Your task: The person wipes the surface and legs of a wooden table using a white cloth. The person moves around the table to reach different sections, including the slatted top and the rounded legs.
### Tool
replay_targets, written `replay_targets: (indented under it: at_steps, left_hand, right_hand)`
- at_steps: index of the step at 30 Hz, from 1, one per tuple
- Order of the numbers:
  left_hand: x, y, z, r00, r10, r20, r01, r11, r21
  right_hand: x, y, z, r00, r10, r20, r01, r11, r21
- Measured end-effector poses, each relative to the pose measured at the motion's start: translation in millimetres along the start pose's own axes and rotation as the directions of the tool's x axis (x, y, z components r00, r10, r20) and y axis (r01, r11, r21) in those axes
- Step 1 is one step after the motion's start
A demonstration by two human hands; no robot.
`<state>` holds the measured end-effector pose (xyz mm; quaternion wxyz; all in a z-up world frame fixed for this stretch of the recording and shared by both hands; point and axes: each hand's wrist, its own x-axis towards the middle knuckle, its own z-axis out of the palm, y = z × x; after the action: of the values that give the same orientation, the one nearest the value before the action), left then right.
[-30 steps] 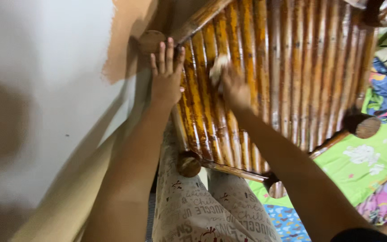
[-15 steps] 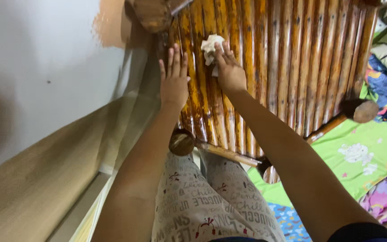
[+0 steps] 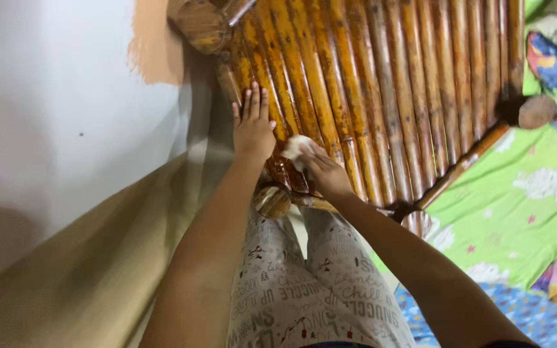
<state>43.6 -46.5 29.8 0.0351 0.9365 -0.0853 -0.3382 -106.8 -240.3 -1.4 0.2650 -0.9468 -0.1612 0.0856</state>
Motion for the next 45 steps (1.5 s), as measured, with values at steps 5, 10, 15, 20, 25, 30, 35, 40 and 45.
replay_targets:
  at_steps: [5,10,15,20,25,30,35,40,45]
  left_hand:
    - [-3,-9,-10,0.998,0.041,0.038,-0.045,0.993,0.113]
    - [-3,-4,-14,0.996,0.052,0.079,-0.063,0.987,0.145]
    - [-5,-12,-6,0.996,0.090,0.012,-0.091,0.987,0.133]
    - [-1,-7,-1,0.998,0.065,0.020,-0.067,0.993,0.096]
    - [-1,-6,5,0.999,0.054,-0.006,-0.053,0.997,0.061]
    - [2,-4,14,0.992,0.076,-0.102,-0.078,0.997,-0.016]
    - [-14,-6,33,0.960,0.215,-0.180,-0.203,0.976,0.082]
    - [-28,9,44,0.966,0.243,-0.086,-0.247,0.968,-0.038]
    - [-36,22,40,0.979,0.185,-0.082,-0.192,0.978,-0.082]
  right_hand:
    - [21,-35,16,0.999,-0.046,0.020,0.046,0.998,-0.045]
    - [-42,-40,10,0.993,0.042,-0.109,-0.038,0.999,0.031]
    - [-93,-32,20,0.981,0.185,-0.054,-0.176,0.975,0.138]
    - [-46,-11,29,0.789,0.614,0.025,-0.506,0.627,0.593]
    - [40,22,19,0.923,0.310,-0.227,-0.364,0.895,-0.260]
    - [7,-3,26,0.969,0.200,-0.146,-0.216,0.970,-0.107]
    - [-108,-5,18,0.978,0.167,-0.129,-0.176,0.983,-0.061]
    - [-122,10,6,0.951,0.224,-0.214,-0.242,0.968,-0.065]
    - [-35,24,-4,0.941,0.217,-0.258,-0.252,0.961,-0.115]
